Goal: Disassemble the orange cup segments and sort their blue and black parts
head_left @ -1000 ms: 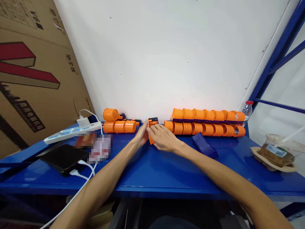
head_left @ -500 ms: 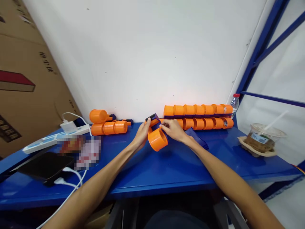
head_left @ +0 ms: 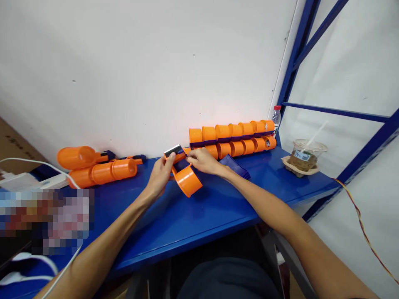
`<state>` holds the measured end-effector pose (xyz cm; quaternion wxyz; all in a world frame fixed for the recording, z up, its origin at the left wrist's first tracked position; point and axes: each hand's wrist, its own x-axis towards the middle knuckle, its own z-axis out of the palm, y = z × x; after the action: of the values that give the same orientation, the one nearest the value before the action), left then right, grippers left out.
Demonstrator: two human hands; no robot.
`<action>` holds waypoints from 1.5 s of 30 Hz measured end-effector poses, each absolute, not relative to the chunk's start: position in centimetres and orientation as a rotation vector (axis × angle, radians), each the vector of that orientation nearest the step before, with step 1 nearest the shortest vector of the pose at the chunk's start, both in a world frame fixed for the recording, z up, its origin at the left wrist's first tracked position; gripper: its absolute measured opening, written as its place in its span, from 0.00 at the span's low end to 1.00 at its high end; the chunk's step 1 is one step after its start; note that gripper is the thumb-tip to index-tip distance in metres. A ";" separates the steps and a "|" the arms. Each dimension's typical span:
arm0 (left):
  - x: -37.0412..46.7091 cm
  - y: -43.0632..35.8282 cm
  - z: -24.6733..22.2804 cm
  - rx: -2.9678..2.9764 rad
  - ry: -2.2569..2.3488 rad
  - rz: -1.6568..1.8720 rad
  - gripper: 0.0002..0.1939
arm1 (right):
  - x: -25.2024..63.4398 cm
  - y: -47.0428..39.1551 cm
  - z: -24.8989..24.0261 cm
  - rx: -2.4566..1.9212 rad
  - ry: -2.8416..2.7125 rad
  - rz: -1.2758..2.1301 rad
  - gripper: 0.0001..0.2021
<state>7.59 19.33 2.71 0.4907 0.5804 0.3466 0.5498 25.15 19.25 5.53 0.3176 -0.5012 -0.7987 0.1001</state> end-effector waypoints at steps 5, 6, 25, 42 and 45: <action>8.0 19.4 2.3 1.460 0.893 1.523 0.27 | 25.1 19.3 5.8 -1.316 -2.118 0.201 0.17; 8.0 19.4 2.3 1.482 0.874 1.547 0.27 | 25.1 19.4 5.9 -1.317 -2.105 0.206 0.17; 7.6 17.1 5.7 0.787 0.764 1.245 0.19 | 34.7 14.9 11.3 -1.973 -2.140 -0.295 0.12; 7.9 17.3 4.8 0.848 0.764 1.236 0.17 | 35.2 15.2 9.3 -2.268 -2.126 -0.357 0.17; 7.8 17.6 4.3 0.881 0.747 1.268 0.16 | 35.0 14.9 9.6 -2.257 -2.089 -0.360 0.15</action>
<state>7.85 17.64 4.31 0.6543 0.3885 0.3292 0.5591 35.04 14.90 9.56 0.0223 -0.7287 -0.6745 -0.1162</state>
